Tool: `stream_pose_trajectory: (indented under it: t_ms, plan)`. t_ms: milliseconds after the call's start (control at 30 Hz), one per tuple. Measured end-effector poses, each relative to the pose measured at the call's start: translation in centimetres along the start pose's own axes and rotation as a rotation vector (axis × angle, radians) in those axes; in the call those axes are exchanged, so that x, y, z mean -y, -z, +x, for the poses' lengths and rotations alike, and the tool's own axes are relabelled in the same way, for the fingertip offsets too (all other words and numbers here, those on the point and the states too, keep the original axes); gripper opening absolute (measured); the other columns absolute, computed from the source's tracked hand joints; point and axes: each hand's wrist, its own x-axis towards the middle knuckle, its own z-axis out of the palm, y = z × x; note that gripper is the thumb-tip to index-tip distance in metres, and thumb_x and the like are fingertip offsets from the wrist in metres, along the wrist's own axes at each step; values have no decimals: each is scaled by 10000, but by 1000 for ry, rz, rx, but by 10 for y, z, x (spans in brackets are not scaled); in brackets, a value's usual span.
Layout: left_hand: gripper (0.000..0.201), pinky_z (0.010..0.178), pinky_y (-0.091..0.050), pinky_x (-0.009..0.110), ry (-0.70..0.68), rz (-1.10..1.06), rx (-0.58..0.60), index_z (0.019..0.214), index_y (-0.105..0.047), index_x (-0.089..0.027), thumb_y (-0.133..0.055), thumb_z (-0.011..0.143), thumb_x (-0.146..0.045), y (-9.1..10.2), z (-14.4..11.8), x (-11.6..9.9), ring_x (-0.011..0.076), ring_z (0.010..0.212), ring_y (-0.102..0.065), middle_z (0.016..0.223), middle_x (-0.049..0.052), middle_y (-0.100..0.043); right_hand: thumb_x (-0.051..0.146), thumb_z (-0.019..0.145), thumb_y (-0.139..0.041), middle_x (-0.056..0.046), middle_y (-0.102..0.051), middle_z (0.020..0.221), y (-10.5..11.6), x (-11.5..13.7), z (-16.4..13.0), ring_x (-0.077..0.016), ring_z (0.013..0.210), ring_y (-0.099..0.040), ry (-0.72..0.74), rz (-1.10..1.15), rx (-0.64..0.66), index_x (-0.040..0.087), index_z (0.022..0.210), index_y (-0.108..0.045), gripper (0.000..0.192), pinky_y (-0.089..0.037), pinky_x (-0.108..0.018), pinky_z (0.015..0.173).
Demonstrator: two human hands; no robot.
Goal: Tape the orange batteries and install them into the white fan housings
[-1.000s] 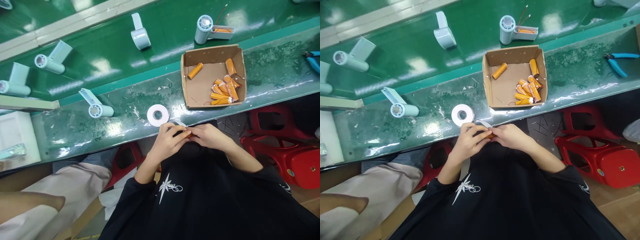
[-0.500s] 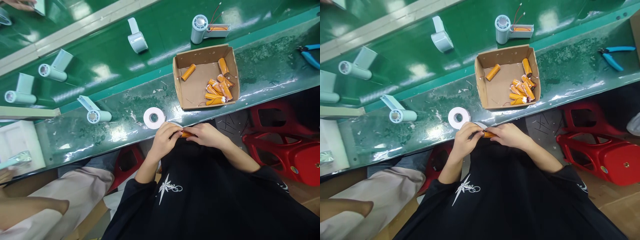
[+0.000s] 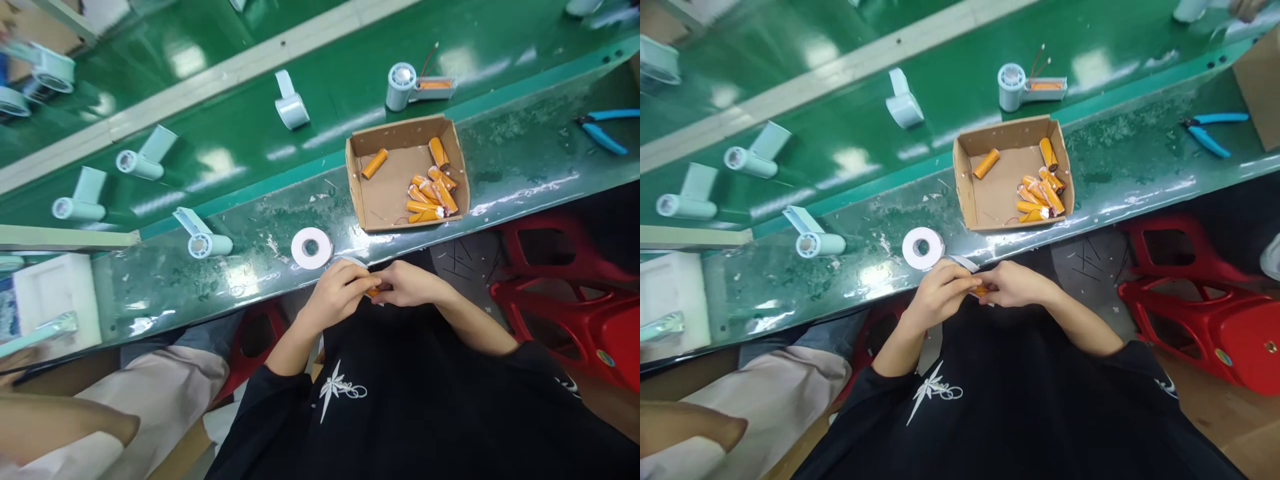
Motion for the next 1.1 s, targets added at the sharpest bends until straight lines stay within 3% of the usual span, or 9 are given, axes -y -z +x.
stream_pose_trajectory:
  t_ms: [100,200,333,467,633,800,933,1000,1100]
  plan:
    - [237,886,-610,384,8,-171,78,1278,-754,-261,-709,1080,-383,20,21,26,209,944,-757,1010,65,-816,283,946,-820,-1,-815,832,4,-9,-13,-151,707,-785,45,364,-90,170,1228,-802,305,-629,-241,704]
    - [364,924,-610,382,191,-65,49,1179,-775,-236,-667,1078,-568,49,76,87,216,964,-761,1048,70,-828,377,878,-915,-48,-845,922,14,-15,-30,-182,765,-826,48,517,-193,158,1295,-789,487,-699,-292,753]
    - [478,1118,-524,440,612,361,-342,1241,-703,-108,-702,1057,-548,88,180,192,260,1282,-639,1377,171,-747,350,844,-963,-113,-869,1018,28,-7,-54,-245,860,-864,17,565,-277,174,1272,-806,489,-739,-362,812]
    - [372,1053,-563,493,709,361,-276,1136,-711,-102,-557,1153,-440,104,238,253,231,1108,-707,1197,133,-778,314,839,-975,-103,-876,1040,25,6,-80,-273,942,-872,-55,564,-444,246,1257,-832,447,-742,-374,855]
    - [305,1012,-539,377,594,348,1,1202,-764,-98,-692,1026,-335,90,247,254,205,1019,-669,1251,138,-784,350,836,-983,-90,-876,1086,20,2,-101,-302,946,-871,-46,615,-591,335,1280,-817,474,-751,-408,795]
    - [334,1034,-525,430,370,543,539,1132,-854,-167,-786,808,-210,69,267,234,348,1181,-670,1408,181,-731,395,820,-998,-94,-876,1064,78,14,-76,-343,899,-870,84,462,-701,304,1229,-747,488,-756,-453,708]
    - [239,994,-528,371,372,546,604,1055,-864,-224,-753,847,-262,62,279,225,309,1120,-708,1224,121,-812,420,867,-952,-57,-851,1203,159,35,-1,-309,1112,-843,265,135,-879,341,1308,-686,521,-732,-501,958]
    - [220,960,-517,321,365,535,583,1079,-847,-248,-704,916,-283,61,280,222,269,1114,-724,1213,83,-820,454,857,-933,-47,-834,1217,200,36,48,-289,1161,-822,261,-3,-856,327,1348,-693,561,-701,-455,1016]
    - [268,960,-506,313,357,538,525,1197,-797,-243,-627,992,-275,59,278,219,268,1185,-724,1294,91,-804,357,844,-869,-18,-847,1032,249,21,110,-252,999,-834,111,-186,-728,261,1396,-701,585,-675,-427,992]
